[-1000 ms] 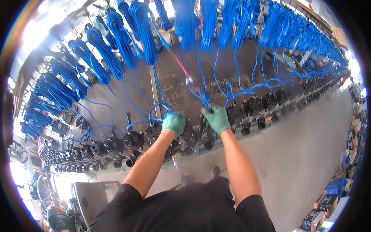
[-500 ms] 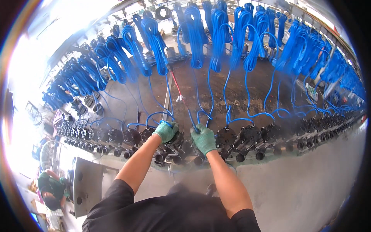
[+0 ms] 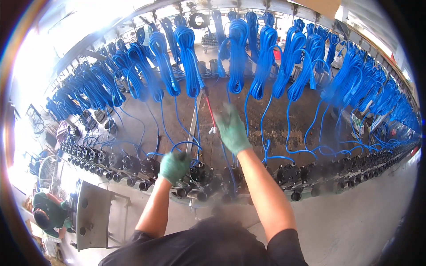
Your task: The person connects wires to a series of submersible pumps on a workbench. The person picks up wire ends, inserts them into connector housings, and pushes the connectors together.
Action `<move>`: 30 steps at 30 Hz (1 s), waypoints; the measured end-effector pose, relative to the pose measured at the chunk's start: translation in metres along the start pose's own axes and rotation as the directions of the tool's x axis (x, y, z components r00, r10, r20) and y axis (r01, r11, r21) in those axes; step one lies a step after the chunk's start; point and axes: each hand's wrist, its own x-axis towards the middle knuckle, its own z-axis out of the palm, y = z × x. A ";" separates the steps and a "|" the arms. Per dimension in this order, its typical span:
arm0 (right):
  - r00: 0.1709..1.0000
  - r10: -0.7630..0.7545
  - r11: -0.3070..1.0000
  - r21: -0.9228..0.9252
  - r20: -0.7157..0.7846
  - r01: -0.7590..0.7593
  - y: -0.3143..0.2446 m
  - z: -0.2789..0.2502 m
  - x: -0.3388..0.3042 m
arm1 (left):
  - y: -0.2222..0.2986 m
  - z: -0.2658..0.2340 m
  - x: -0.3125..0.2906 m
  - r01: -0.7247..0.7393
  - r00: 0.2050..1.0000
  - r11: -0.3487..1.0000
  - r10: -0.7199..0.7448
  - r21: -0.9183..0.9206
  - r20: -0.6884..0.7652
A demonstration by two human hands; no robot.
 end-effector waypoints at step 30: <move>0.847 0.423 0.650 0.544 0.322 -0.531 -0.128 -0.073 -0.060 | 0.071 -0.042 0.226 0.075 0.997 -0.180 0.001 -0.981 0.076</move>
